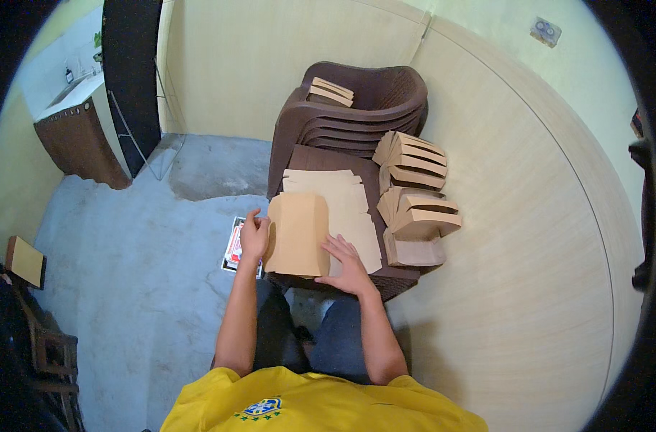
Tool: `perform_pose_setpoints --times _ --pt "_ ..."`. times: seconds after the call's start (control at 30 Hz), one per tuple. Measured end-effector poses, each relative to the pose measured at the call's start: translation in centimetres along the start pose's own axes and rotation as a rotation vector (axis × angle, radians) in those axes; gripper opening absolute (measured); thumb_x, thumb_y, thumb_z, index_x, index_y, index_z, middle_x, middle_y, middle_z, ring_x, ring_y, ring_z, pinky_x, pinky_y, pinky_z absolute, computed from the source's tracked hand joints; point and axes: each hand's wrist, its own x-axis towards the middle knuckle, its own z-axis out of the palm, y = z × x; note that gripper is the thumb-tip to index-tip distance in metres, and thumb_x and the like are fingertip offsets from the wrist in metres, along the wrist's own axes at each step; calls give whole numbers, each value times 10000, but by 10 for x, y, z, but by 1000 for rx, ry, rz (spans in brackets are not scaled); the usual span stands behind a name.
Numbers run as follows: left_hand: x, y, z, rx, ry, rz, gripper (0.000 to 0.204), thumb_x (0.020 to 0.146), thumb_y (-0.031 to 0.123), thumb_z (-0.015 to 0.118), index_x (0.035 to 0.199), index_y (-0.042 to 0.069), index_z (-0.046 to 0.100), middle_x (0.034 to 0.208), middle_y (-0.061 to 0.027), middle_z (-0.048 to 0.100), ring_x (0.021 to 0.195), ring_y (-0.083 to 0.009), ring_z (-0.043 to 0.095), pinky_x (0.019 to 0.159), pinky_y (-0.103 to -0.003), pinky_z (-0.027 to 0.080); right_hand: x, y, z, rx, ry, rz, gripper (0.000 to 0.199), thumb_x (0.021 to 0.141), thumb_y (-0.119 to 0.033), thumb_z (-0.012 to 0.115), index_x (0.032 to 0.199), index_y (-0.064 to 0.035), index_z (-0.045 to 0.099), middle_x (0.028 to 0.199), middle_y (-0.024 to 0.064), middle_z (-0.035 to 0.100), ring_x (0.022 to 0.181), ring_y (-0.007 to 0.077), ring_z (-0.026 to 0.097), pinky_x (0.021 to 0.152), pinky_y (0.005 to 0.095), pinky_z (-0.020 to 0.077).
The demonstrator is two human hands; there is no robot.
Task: The person assembles flat cardboard pieces into small boxes by folding the sides and securing them with small fasteners. The person repeatedly picks up a flat piece, folds the flaps, inserts fasteners, and places the finished box into a growing stack on the right.
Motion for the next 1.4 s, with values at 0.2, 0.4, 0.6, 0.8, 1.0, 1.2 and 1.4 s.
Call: perform_pose_setpoints --times 0.2,0.4,0.6,0.8,1.0,1.2,1.4 --pt "-22 29 -3 -682 53 99 404 1083 228 595 1436 33 611 1189 -126 737 1133 -240 695 976 -406 548 16 43 0 637 128 196 397 1008 -193 751 1394 -108 716 1510 97 642 1476 256 497 1216 428 410" --pt "-48 50 -7 -171 148 332 213 1023 135 653 1209 45 707 1259 -122 691 1176 -300 664 990 -439 521 57 71 13 1309 645 378 303 1097 -177 655 1365 -37 629 1259 62 701 1163 193 640 1057 386 517" --pt "-65 62 0 418 -119 647 449 888 423 817 1204 108 774 1338 -115 673 1291 -329 603 1077 -494 469 90 74 -7 424 585 717 376 985 -255 769 1221 -1 623 1248 214 687 1188 318 643 991 441 515" --pt "-75 50 9 604 -135 681 643 748 588 887 1190 127 815 1303 -69 684 1284 -291 595 1079 -459 470 81 44 -45 -86 542 508 379 872 -252 832 1138 -32 675 1230 218 695 1183 416 631 1056 499 502" --pt "-64 57 9 608 -261 698 503 815 479 874 1166 122 820 1220 -50 684 1203 -275 607 1007 -451 499 31 21 -38 -80 125 -240 402 813 -334 893 1122 -104 779 1308 106 700 1290 349 609 1117 472 473" --pt "-51 58 5 661 -381 798 417 881 447 821 1082 81 802 1125 -57 695 1095 -275 653 916 -439 548 24 23 -19 -180 60 -206 354 906 -283 804 1208 -103 764 1359 131 684 1280 358 625 1099 482 490" --pt "-46 60 -4 655 -429 1033 398 890 453 802 997 70 785 1078 -68 704 1036 -280 678 870 -426 581 19 22 -25 -285 67 -391 348 966 -313 737 1248 -110 722 1328 129 683 1281 355 618 1104 493 504"
